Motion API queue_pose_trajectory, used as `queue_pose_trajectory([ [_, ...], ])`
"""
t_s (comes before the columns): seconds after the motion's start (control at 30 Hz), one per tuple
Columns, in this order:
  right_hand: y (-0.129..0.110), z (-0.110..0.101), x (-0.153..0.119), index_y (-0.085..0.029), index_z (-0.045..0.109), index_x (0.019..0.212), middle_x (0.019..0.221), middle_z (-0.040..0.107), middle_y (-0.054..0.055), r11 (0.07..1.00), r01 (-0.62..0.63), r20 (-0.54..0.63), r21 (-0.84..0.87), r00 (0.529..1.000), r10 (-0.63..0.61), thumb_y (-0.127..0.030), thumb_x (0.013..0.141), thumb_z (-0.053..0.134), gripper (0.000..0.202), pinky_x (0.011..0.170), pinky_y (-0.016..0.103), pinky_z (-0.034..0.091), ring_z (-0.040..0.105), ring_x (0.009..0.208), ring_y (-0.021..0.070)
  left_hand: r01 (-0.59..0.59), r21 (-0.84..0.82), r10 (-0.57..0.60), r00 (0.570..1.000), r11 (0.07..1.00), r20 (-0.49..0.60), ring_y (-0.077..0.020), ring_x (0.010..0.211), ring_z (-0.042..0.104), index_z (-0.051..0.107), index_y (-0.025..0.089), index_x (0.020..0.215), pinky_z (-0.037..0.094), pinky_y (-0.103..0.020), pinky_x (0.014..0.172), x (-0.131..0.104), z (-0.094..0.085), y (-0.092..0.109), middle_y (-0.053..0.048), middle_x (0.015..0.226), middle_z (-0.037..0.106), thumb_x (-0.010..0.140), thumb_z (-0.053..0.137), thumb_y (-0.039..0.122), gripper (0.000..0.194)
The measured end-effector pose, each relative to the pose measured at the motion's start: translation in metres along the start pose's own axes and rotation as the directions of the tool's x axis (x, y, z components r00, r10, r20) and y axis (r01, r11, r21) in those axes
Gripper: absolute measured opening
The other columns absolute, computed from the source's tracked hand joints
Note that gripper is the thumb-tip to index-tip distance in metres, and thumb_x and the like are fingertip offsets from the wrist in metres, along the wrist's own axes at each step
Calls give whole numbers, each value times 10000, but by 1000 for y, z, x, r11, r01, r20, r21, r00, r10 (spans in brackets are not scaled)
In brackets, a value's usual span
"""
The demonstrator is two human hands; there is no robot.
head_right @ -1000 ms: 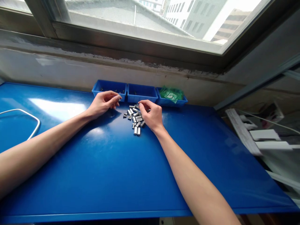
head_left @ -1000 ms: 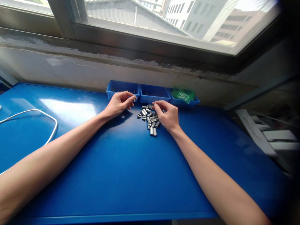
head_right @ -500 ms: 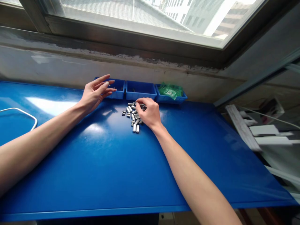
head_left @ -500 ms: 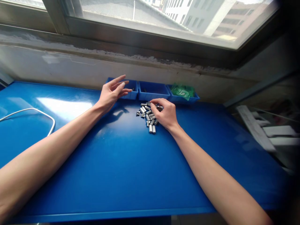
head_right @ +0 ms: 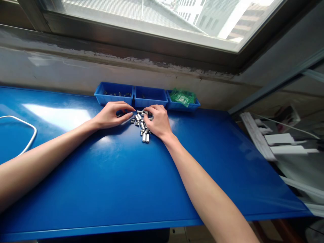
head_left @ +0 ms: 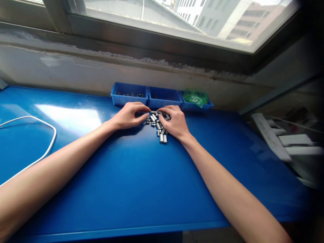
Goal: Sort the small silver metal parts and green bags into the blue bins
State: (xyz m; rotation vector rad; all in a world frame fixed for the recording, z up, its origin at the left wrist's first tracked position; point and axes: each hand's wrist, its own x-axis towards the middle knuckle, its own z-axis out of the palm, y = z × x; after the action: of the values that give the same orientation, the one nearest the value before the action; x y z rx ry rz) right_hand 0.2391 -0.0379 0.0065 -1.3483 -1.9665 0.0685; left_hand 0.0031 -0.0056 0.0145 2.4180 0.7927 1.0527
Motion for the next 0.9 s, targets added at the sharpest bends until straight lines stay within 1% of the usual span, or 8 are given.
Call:
queue_pose_trajectory([
  [0.07, 1, 1, 0, -199, 818, 1059, 1153, 779, 117, 1000, -15, -14, -15, 1000, 15, -215, 868, 666, 245, 1045, 481, 535, 670, 1135, 318, -54, 17, 53, 997, 998, 51, -225, 988, 738, 800, 153, 1103, 555, -309, 892, -1, 0, -1, -113, 1090, 788, 943, 653, 357, 299],
  [0.17, 1, 1, 0, -203, 820, 1072, 1183, 784, 107, 999, -39, -1, -22, 999, 39, -207, 863, 662, 263, 1062, 489, 530, 671, 1152, 322, -81, 30, 78, 993, 996, 84, -233, 1027, 735, 800, 168, 1095, 555, -322, 941, -1, 1, -2, -116, 1127, 780, 946, 668, 390, 298],
  [0.4, 0, -1, 1, -202, 824, 943, 1012, 812, 82, 999, 5, -15, 39, 1000, -4, -211, 871, 693, 150, 983, 442, 550, 700, 1041, 286, -84, 65, 79, 993, 994, 84, -229, 1010, 730, 804, 175, 1051, 556, -326, 923, -1, 3, -6, -114, 1108, 775, 984, 622, 385, 286],
  [0.47, 0, -1, 1, -195, 819, 965, 1028, 809, 87, 999, -8, -6, 39, 1000, 9, -213, 856, 708, 157, 976, 442, 550, 699, 1033, 287, -92, 79, 86, 993, 993, 81, -230, 1005, 728, 803, 169, 1051, 554, -330, 914, -1, 4, -8, -116, 1103, 774, 993, 611, 375, 288],
  [0.57, 0, 0, 2, -199, 812, 1041, 1097, 807, 92, 999, -38, 26, 28, 999, 37, -203, 844, 707, 224, 1014, 458, 536, 685, 1097, 303, -113, 103, 106, 992, 988, 73, -234, 998, 725, 802, 154, 1043, 552, -335, 905, -1, 5, -10, -121, 1097, 770, 1002, 602, 360, 290],
  [0.63, 1, 0, 2, -212, 809, 1045, 1083, 812, 85, 999, -37, 39, 25, 999, 36, -222, 858, 708, 214, 1022, 468, 528, 675, 1112, 310, -122, 116, 115, 991, 986, 69, -236, 995, 725, 802, 147, 1038, 552, -337, 901, -1, 6, -11, -125, 1093, 767, 1006, 599, 353, 291],
  [0.77, 3, 0, 3, -230, 797, 1062, 1005, 809, 70, 996, -47, 27, 71, 999, 45, -289, 878, 735, 203, 977, 457, 544, 690, 1046, 292, -129, 131, 120, 990, 983, 74, -239, 995, 723, 801, 146, 1044, 555, -343, 902, -1, 7, -13, -128, 1093, 766, 1013, 596, 348, 290],
  [0.9, 4, -1, 3, -218, 780, 1121, 994, 794, 61, 983, -42, 29, 179, 999, 38, -247, 869, 723, 260, 909, 396, 582, 735, 948, 241, -134, 140, 123, 989, 981, 81, -241, 1012, 721, 799, 148, 1058, 556, -349, 914, -2, 7, -13, -129, 1108, 764, 1019, 591, 347, 291],
])
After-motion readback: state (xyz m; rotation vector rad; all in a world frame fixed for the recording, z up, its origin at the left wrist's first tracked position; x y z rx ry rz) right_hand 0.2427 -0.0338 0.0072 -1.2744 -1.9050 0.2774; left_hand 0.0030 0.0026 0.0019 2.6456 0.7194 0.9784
